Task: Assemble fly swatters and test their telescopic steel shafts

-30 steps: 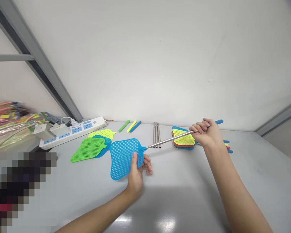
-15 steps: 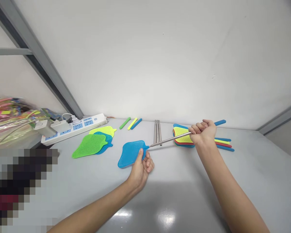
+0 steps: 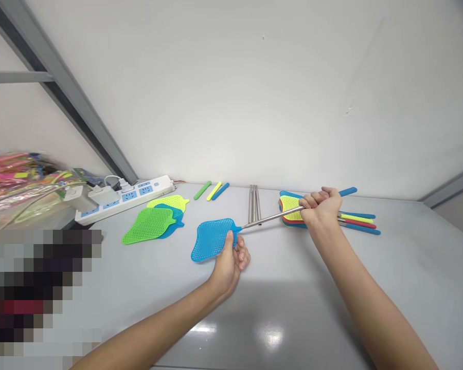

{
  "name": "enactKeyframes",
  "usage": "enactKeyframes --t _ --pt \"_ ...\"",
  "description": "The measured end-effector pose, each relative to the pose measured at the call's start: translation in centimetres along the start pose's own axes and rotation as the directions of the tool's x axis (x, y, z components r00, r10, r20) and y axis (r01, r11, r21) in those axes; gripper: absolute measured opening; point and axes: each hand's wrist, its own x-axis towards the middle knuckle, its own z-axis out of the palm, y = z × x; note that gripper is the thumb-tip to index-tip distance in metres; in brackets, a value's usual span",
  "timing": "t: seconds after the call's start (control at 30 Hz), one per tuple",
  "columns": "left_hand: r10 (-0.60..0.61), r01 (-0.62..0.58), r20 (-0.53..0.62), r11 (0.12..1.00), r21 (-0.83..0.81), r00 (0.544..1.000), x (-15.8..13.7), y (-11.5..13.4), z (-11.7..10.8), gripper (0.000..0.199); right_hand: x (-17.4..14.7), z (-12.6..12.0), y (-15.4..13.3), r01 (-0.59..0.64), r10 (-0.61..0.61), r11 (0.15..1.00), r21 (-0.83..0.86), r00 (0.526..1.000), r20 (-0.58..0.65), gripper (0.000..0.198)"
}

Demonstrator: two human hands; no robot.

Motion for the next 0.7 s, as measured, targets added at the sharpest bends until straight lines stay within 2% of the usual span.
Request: enactKeyframes --t 0.3,0.7 --pt "-0.019 0.019 -0.014 0.999 0.030 1.000 0.0 -0.1 0.0 0.042 -1.1 0.1 1.7 -0.046 0.047 0.999 0.022 0.998 -0.047 0.029" --pt "0.008 -0.006 -0.032 0.998 0.062 0.999 -0.1 -0.2 0.2 0.042 -1.2 -0.2 2.6 -0.060 0.060 0.997 0.043 0.998 -0.008 0.029"
